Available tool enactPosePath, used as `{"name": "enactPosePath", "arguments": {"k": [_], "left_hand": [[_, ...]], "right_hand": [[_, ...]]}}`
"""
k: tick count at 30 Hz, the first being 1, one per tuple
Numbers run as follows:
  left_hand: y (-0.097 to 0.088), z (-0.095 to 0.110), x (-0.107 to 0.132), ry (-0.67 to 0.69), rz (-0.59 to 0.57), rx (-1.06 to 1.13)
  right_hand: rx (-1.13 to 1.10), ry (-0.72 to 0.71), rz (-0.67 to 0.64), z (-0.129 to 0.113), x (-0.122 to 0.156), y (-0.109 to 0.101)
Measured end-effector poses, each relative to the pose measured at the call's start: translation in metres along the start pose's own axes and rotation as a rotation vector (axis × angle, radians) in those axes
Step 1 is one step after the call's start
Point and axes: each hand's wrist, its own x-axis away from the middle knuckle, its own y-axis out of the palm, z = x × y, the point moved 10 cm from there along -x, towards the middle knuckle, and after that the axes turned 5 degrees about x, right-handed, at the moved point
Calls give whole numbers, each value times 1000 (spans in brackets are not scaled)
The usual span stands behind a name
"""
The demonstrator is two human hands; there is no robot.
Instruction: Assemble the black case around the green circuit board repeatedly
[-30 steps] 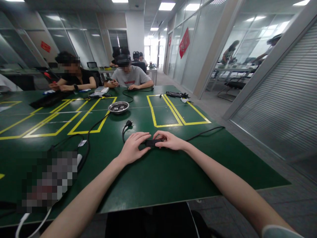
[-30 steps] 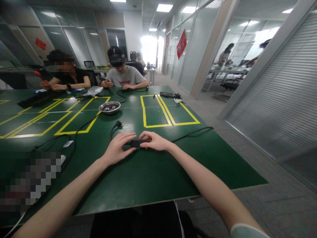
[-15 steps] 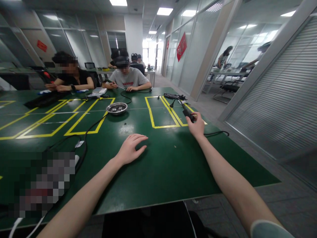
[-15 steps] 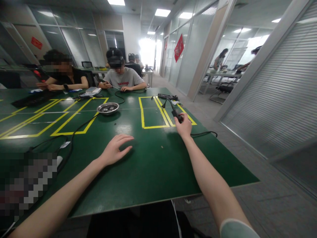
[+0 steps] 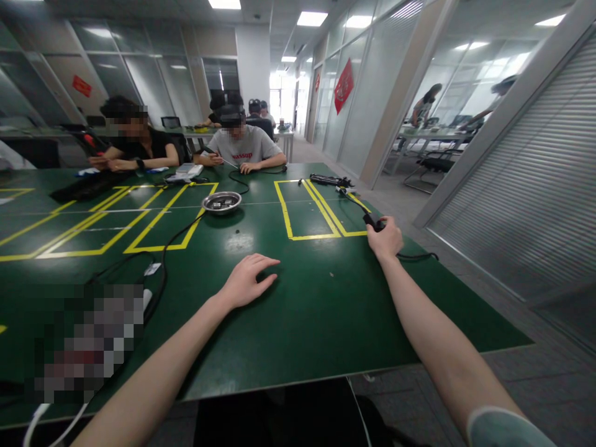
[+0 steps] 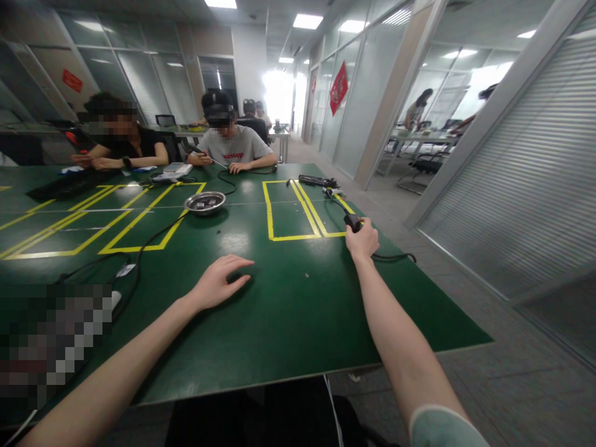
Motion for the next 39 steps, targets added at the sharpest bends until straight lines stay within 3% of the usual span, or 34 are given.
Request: {"name": "enactPosePath", "arguments": {"k": [6,15,27,32,36,39], "left_hand": [[2,2,0,-11,-26,0],[4,-1,0,-24,-51,20],[5,1,0,-21,-59,30],[7,-2,1,-29,-70,29],[7,-3,1,-34,-78,19],[6,-2,1,-32,-75,9]], "right_hand": [[1,-64,-56,6,-10,20],[-138,46,56,24,-20,13],[-94,-128,-18,-2,-9,14],[-215,-202,-12,-12,-10,6],[-213,-194,106,-7,-12,-6],[-112,-111,58,2,-13,2]]}}
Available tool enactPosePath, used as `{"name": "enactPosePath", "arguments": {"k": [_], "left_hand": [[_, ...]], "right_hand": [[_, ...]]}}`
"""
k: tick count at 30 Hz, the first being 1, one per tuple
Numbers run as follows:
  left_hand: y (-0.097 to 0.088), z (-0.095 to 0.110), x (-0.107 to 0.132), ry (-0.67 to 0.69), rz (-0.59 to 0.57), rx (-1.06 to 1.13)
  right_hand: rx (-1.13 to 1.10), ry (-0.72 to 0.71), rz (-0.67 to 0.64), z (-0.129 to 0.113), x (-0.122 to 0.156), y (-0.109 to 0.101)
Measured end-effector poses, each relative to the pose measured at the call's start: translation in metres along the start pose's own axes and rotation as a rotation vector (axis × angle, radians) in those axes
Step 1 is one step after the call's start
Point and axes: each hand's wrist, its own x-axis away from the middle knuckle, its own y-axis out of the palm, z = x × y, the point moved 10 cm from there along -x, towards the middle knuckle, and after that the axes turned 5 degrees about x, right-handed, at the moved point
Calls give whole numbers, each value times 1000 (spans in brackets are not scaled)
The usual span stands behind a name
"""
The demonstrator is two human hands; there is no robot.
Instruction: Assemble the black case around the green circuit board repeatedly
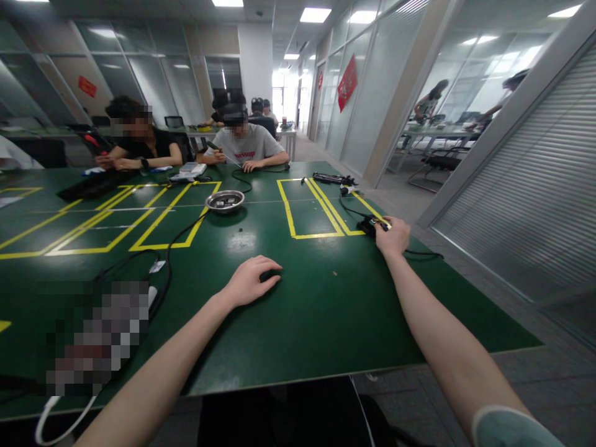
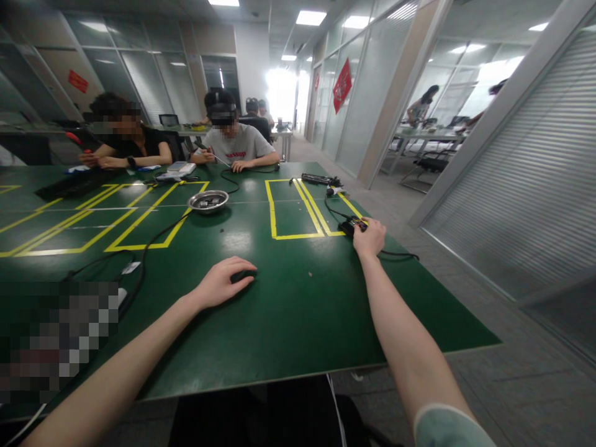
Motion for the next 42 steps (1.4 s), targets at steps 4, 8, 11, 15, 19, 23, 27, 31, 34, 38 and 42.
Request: {"name": "enactPosePath", "arguments": {"k": [4,8,11,15,19,23,27,31,34,38,42], "left_hand": [[2,1,0,2,-12,-1],[5,-1,0,-21,-31,6],[6,-4,-1,-48,-48,16],[8,-5,-1,-58,-61,22],[5,-5,-1,-52,-33,27],[-10,1,-1,-24,86,22],[-12,8,1,-1,56,42],[-4,9,2,-21,-62,42],[-3,10,2,-24,-85,21],[-2,10,1,-26,-122,-9],[-2,10,2,-15,-124,-2]], "right_hand": [[104,44,-166,6,3,21],[130,-36,-228,-3,4,27],[197,-34,-317,-9,8,28],[195,-125,-437,-41,30,32],[46,-367,-595,-101,82,44],[-289,-770,-763,-174,165,36],[-555,-1148,-974,-216,245,5],[-610,-1233,-990,-224,263,-12],[-618,-1219,-972,-223,260,-14],[-673,-1175,-939,-222,250,-14],[-750,-1127,-900,-222,240,-17]]}}
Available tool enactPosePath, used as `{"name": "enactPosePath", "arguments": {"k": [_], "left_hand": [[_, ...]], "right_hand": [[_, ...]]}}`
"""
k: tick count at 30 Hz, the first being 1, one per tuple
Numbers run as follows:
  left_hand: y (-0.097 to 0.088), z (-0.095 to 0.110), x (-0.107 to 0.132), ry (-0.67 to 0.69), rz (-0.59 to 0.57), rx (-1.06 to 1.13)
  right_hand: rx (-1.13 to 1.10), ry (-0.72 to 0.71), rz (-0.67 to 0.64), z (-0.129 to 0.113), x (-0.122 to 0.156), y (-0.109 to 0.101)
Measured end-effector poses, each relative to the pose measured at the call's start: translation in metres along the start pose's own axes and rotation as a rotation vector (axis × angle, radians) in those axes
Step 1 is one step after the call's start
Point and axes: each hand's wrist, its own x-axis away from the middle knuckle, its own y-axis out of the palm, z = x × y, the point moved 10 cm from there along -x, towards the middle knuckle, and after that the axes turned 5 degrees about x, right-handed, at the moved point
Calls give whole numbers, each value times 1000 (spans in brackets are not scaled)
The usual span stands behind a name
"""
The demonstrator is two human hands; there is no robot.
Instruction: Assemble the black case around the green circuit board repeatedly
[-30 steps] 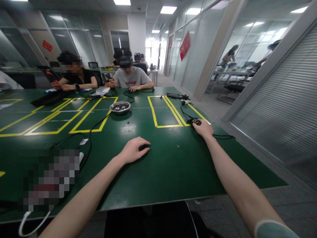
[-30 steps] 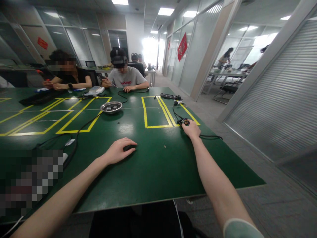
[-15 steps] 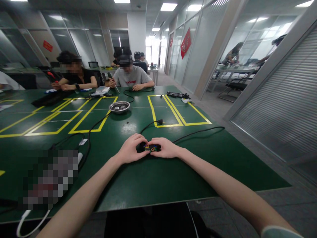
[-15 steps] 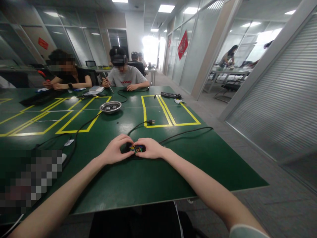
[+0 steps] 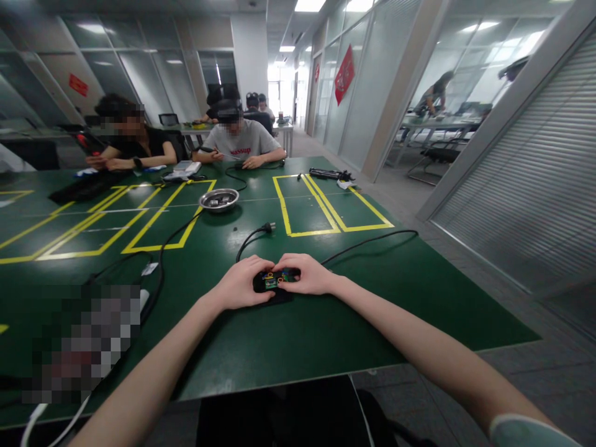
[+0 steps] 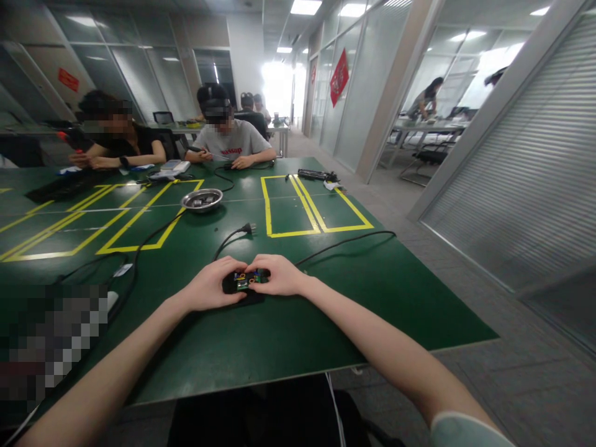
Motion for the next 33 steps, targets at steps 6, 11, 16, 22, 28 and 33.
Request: {"name": "enactPosePath", "arguments": {"k": [6,11,16,22,28,33], "left_hand": [[4,-4,0,-5,-5,7],[6,-6,0,-4,-17,18],[7,-9,2,-20,-26,46],[6,-12,2,-30,-36,58],[7,-15,1,-50,-12,40],[8,-18,-1,-75,25,5]], "right_hand": [[19,19,20,3,1,0],[24,7,41,3,1,-1],[29,29,36,4,0,-1],[50,32,43,5,0,-1],[35,28,37,9,0,-1],[127,-31,21,3,1,-10]]}}
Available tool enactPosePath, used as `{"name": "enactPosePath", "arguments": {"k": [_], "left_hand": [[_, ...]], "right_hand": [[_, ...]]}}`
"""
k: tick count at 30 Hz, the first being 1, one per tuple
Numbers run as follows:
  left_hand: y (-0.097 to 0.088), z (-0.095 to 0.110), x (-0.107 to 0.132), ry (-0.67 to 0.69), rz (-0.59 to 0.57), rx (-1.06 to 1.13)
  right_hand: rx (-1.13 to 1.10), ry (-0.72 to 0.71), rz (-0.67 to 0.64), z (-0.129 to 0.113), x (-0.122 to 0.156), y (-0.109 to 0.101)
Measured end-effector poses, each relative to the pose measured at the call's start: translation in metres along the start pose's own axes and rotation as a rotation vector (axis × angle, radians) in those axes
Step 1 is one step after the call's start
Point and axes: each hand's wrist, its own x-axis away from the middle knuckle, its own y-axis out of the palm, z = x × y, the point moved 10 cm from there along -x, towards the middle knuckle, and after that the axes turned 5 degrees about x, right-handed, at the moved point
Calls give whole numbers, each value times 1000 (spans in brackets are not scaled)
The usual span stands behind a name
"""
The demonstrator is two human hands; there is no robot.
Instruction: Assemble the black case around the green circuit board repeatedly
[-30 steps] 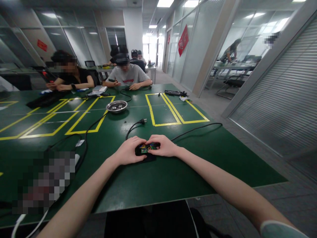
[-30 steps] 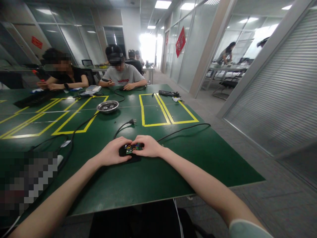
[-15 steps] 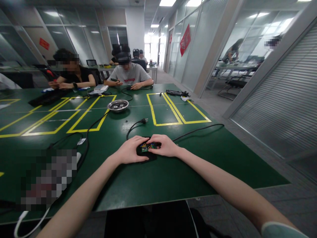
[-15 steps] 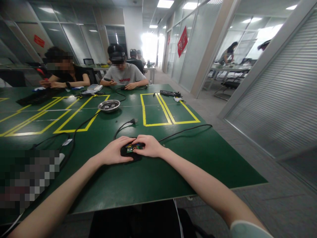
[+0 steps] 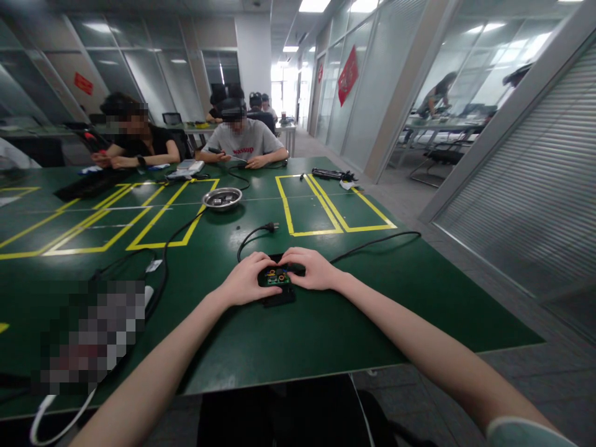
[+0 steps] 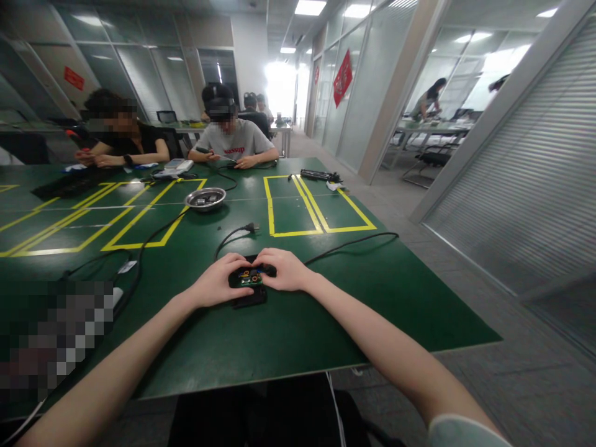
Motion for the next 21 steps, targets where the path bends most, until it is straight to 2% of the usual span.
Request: {"name": "enactPosePath", "arguments": {"k": [4,9,14,21], "left_hand": [[-1,-1,-1,-11,29,-10],[-1,-3,-3,-11,43,-19],[-2,-4,-7,5,44,-43],[-2,-10,-8,-46,73,-44]], "right_hand": [[73,32,-19,12,2,-7],[29,103,-66,31,3,0],[21,116,-74,37,3,4],[-8,124,-78,39,4,6]]}}
